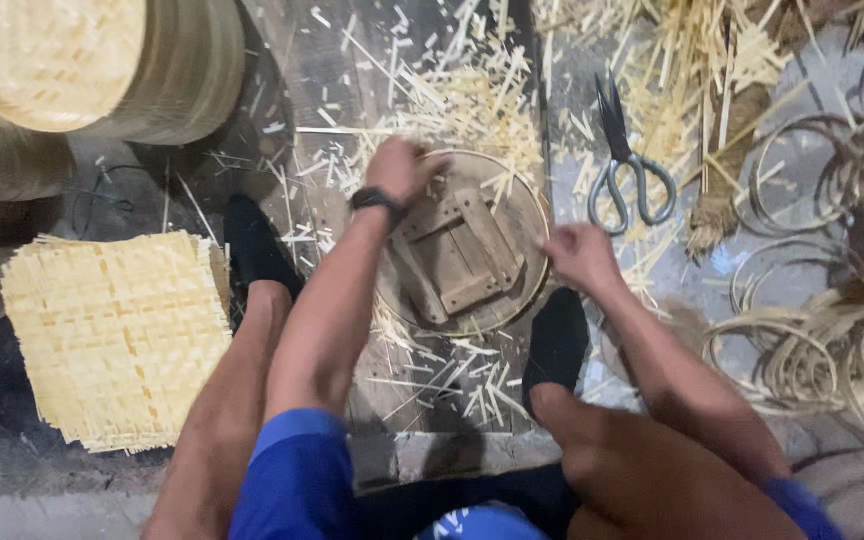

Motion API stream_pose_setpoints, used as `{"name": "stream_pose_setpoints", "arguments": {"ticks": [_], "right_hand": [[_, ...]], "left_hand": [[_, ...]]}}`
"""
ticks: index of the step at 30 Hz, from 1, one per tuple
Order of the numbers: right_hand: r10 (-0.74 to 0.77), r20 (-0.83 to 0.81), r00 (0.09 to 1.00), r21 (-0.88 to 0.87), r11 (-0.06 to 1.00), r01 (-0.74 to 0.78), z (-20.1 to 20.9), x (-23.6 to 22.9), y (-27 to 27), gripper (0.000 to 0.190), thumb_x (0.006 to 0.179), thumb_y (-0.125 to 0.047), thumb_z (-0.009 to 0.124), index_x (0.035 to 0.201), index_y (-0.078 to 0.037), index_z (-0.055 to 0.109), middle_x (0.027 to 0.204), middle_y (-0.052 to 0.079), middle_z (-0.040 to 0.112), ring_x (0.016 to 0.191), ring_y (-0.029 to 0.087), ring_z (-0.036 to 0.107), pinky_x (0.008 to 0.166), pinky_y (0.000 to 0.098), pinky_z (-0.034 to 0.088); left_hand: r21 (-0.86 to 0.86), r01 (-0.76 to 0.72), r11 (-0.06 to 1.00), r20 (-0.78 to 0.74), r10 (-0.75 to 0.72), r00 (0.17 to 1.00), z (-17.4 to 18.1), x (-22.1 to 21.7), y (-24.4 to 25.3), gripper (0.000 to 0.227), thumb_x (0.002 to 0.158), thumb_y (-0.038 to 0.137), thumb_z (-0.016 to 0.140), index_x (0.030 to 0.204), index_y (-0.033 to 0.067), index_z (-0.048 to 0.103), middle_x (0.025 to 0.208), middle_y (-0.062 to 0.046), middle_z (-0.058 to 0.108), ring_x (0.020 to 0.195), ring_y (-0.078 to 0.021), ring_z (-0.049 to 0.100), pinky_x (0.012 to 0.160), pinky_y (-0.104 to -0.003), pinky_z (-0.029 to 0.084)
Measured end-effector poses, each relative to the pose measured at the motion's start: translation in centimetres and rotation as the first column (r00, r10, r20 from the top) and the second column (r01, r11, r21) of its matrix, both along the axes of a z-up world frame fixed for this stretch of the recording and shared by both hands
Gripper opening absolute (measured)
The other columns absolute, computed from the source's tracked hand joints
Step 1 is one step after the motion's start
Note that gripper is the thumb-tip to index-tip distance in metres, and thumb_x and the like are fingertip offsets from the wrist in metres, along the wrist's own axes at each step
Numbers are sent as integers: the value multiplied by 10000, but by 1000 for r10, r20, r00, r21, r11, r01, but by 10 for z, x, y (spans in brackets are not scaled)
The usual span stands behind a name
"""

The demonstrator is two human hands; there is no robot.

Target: The person sits on the floor and repeatedly places a circular bamboo frame onto a woven bamboo mat. They use a pair of shears to trim the excess woven material around the frame's edge. After trimming, the person removes the frame and stacks the finished circular mat with others.

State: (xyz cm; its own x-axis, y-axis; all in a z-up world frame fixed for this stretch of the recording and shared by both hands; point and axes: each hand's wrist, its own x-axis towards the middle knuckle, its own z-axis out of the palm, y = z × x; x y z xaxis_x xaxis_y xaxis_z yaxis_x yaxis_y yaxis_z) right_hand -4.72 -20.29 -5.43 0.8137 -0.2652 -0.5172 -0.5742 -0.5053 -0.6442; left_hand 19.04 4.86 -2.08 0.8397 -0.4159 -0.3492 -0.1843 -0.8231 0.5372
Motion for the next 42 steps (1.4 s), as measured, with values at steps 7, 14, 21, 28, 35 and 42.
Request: {"name": "stream_pose_setpoints", "arguments": {"ticks": [7,14,21,28,35,42], "right_hand": [[-360,-178,916,435,806,401,1,-31,14,251,891,-108,774,1040,87,725,834,186,736,662,207,674,568,344,543],[-393,94,915,413,852,323,1,22,-18,248,867,-101,749,1088,10,758,952,99,778,791,144,727,712,278,597],[-420,-251,872,542,685,486,-36,-10,-16,254,949,-170,735,966,81,701,868,130,696,742,237,696,665,375,640],[-486,-214,847,602,617,506,-70,-29,-4,227,954,-151,701,947,63,624,830,181,701,680,269,705,591,390,622],[-113,395,912,-188,961,201,26,-15,19,368,861,-230,763,1090,39,656,937,186,680,901,340,661,792,485,559],[175,454,874,-23,982,-185,143,30,79,662,860,-419,739,1336,-18,514,1196,157,577,1082,281,601,959,450,487]], "left_hand": [[-109,-598,794,-502,475,723,-63,-13,123,263,756,183,915,920,5,811,910,-129,813,753,-171,755,710,-335,611],[58,-686,726,-242,677,695,-84,-54,116,431,784,473,842,976,86,839,903,-74,810,799,-188,755,799,-336,600],[-23,-941,337,-857,479,192,-65,-229,95,98,899,74,762,879,55,667,852,-159,727,682,-240,731,577,-372,607],[-181,-962,206,-838,480,260,-92,-252,81,291,935,81,742,723,-8,564,708,-140,681,589,-231,694,472,-342,553],[-87,-995,38,-827,555,94,-36,-236,63,149,877,85,713,762,11,654,689,-77,661,567,-209,630,489,-339,521],[-529,-799,288,-347,785,513,89,-204,28,304,798,117,861,899,-8,603,759,-52,598,653,-148,578,559,-323,511]]}}
